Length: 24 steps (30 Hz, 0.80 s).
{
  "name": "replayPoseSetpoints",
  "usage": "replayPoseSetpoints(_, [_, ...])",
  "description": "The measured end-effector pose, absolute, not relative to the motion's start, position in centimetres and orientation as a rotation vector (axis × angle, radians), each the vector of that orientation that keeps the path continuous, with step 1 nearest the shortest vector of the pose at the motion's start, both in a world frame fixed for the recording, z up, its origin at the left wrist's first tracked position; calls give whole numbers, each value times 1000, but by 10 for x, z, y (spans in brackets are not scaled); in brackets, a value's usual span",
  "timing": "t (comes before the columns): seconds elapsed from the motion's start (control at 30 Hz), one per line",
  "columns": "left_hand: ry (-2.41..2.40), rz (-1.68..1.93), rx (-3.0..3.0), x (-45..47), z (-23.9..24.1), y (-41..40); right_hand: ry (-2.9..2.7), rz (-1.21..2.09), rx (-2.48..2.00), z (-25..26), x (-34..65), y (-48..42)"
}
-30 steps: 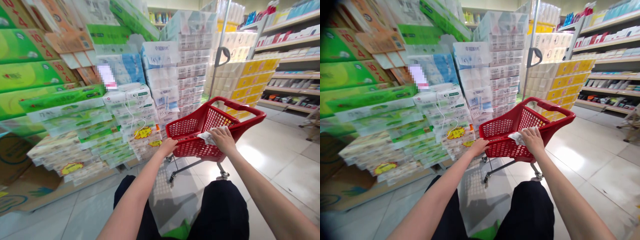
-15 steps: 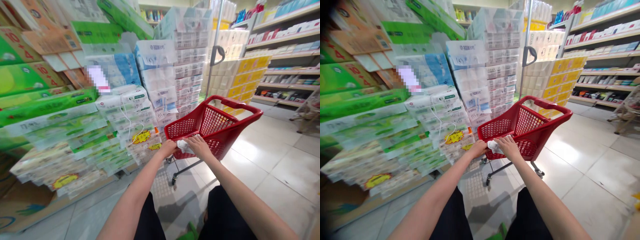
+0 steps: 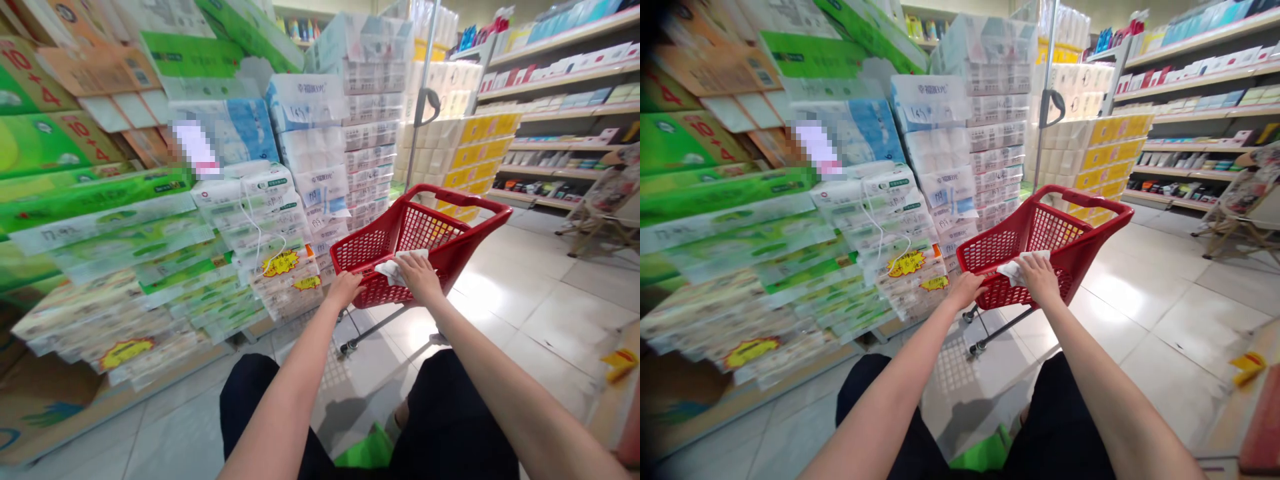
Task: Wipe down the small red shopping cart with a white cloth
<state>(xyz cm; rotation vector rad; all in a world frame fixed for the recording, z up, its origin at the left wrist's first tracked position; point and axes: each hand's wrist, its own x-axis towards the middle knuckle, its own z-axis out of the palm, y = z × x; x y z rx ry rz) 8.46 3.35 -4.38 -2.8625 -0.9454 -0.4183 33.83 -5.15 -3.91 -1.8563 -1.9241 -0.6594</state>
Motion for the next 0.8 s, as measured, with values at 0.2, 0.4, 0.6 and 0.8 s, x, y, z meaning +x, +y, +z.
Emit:
replayPoseSetpoints(0.2, [-1036,-484,-2803,94,-51,29,-2024,-584,-1746,-47,306,-44])
replayPoseSetpoints(0.4, [-1018,-509,-2799,107,-53,23,-2058,-570,-1679,-46,331,-46])
replayPoseSetpoints(0.6, [-943,-549,-2790,122,-55,11,-1877,-599,-1850,-44,346,-47])
replayPoseSetpoints(0.8, [-853,-522,-2919,120,-50,12,-1938,-559,-1802,-44,332,-55])
